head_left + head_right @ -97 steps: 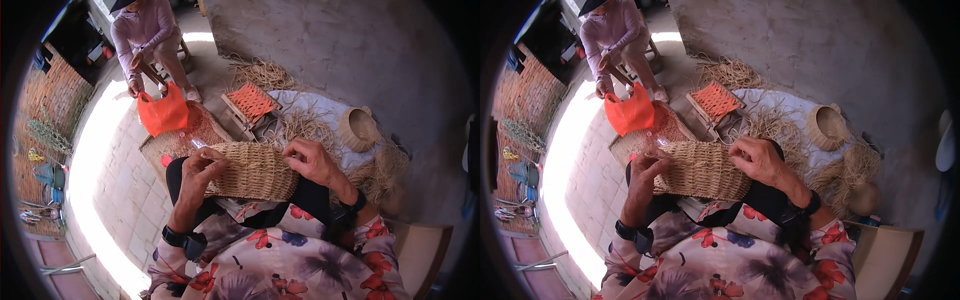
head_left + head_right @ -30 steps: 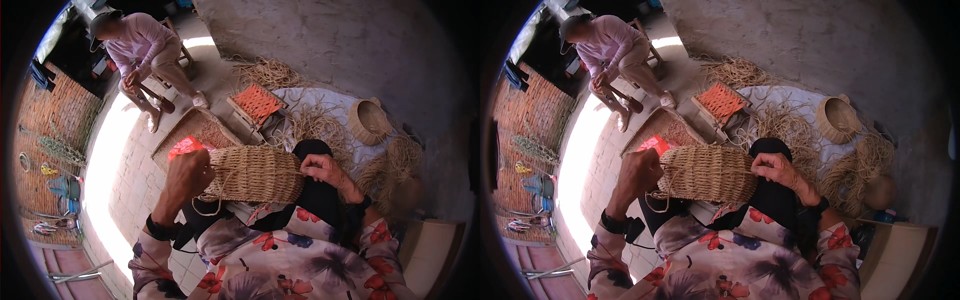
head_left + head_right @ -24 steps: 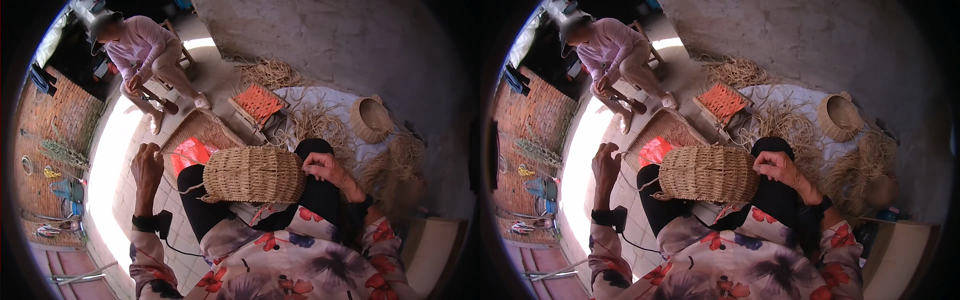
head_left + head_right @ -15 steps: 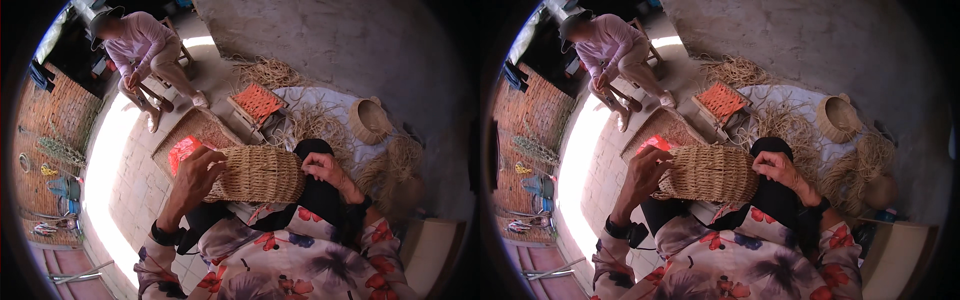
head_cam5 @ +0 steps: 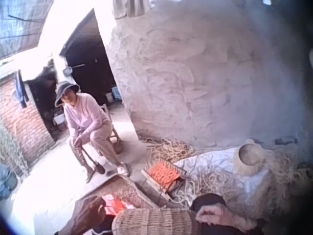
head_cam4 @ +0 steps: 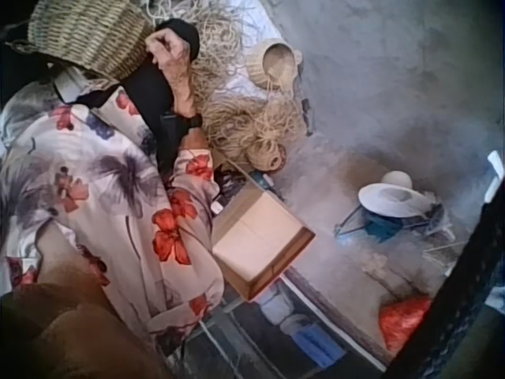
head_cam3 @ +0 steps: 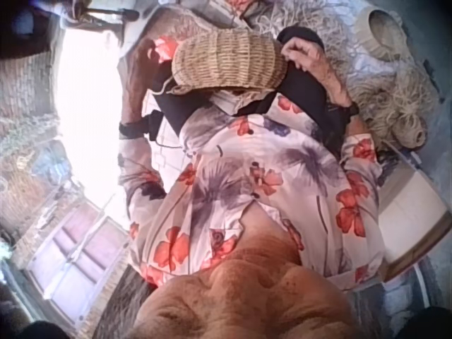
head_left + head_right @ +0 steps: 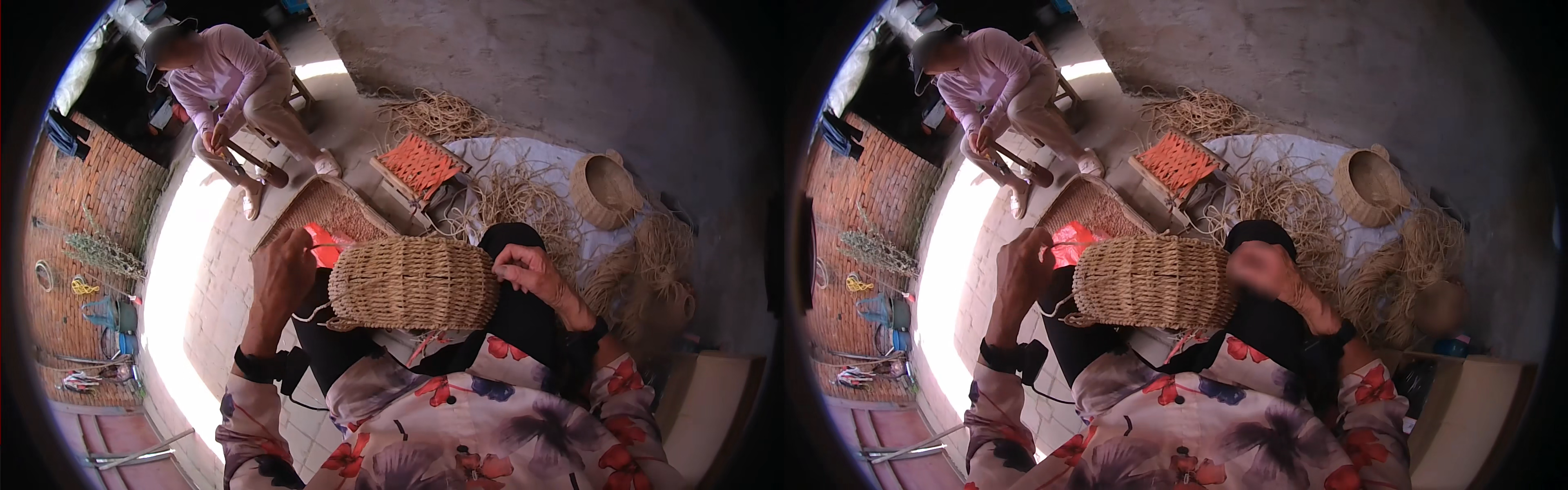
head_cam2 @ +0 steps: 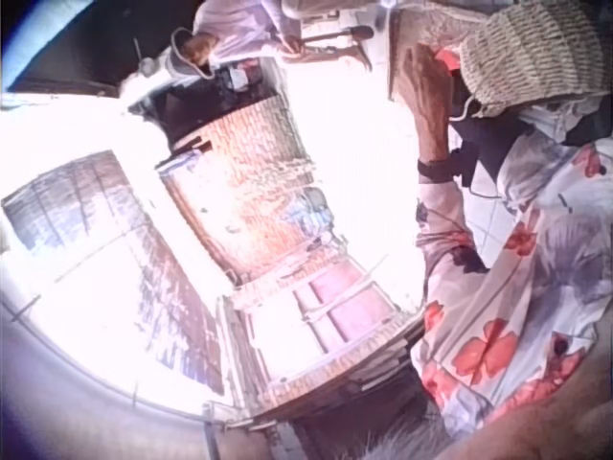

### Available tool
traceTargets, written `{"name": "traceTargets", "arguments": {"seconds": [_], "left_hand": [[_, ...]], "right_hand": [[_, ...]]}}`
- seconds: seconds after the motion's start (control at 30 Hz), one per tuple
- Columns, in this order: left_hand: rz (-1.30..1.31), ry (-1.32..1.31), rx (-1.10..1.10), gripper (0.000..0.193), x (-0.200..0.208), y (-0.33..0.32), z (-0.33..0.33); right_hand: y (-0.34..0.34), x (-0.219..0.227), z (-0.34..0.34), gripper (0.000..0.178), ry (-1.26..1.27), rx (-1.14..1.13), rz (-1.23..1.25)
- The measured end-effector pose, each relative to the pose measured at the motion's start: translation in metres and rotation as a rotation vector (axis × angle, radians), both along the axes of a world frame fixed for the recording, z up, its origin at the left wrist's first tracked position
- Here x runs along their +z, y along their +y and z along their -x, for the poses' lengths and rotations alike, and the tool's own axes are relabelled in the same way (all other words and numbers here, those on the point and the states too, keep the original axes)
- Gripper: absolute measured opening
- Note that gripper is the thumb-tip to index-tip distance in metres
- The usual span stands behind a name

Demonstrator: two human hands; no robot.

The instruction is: Weaving a straw basket using thin strips of material.

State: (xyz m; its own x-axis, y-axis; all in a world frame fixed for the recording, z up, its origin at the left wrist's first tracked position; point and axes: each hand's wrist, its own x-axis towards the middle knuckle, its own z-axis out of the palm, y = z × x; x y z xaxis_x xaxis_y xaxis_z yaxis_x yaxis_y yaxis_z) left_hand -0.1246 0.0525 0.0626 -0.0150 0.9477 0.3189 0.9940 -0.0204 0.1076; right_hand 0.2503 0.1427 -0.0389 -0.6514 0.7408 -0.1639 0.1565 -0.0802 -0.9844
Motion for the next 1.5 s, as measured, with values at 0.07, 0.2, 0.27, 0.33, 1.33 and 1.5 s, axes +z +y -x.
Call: {"name": "traceTargets", "arguments": {"seconds": [0.07,0.2,0.27,0.33,1.33,1.5], "left_hand": [[0.04,-0.283,0.01,0.015,0.015,-0.006,-0.01],[0.252,-0.435,-0.179,0.032,0.026,-0.016,-0.05],[0.319,-0.407,-0.208,0.024,0.019,-0.017,-0.052],[0.345,-0.429,-0.216,0.02,0.014,-0.017,-0.051],[0.581,-0.613,-0.192,0.015,0.021,-0.012,-0.021],[0.528,-0.779,-0.163,0.018,-0.005,-0.014,0.001]], "right_hand": [[-0.001,-0.002,-0.001,0.02,0.005,-0.008,-0.02],[-0.001,-0.002,0.0,0.02,0.017,-0.027,-0.013],[-0.001,-0.001,0.0,0.02,-0.01,-0.03,-0.015],[-0.001,-0.002,0.001,0.02,0.006,-0.031,-0.015],[0.001,-0.004,0.003,0.017,-0.029,-0.054,-0.03],[-0.001,0.003,0.006,0.017,-0.032,-0.054,-0.02]]}}
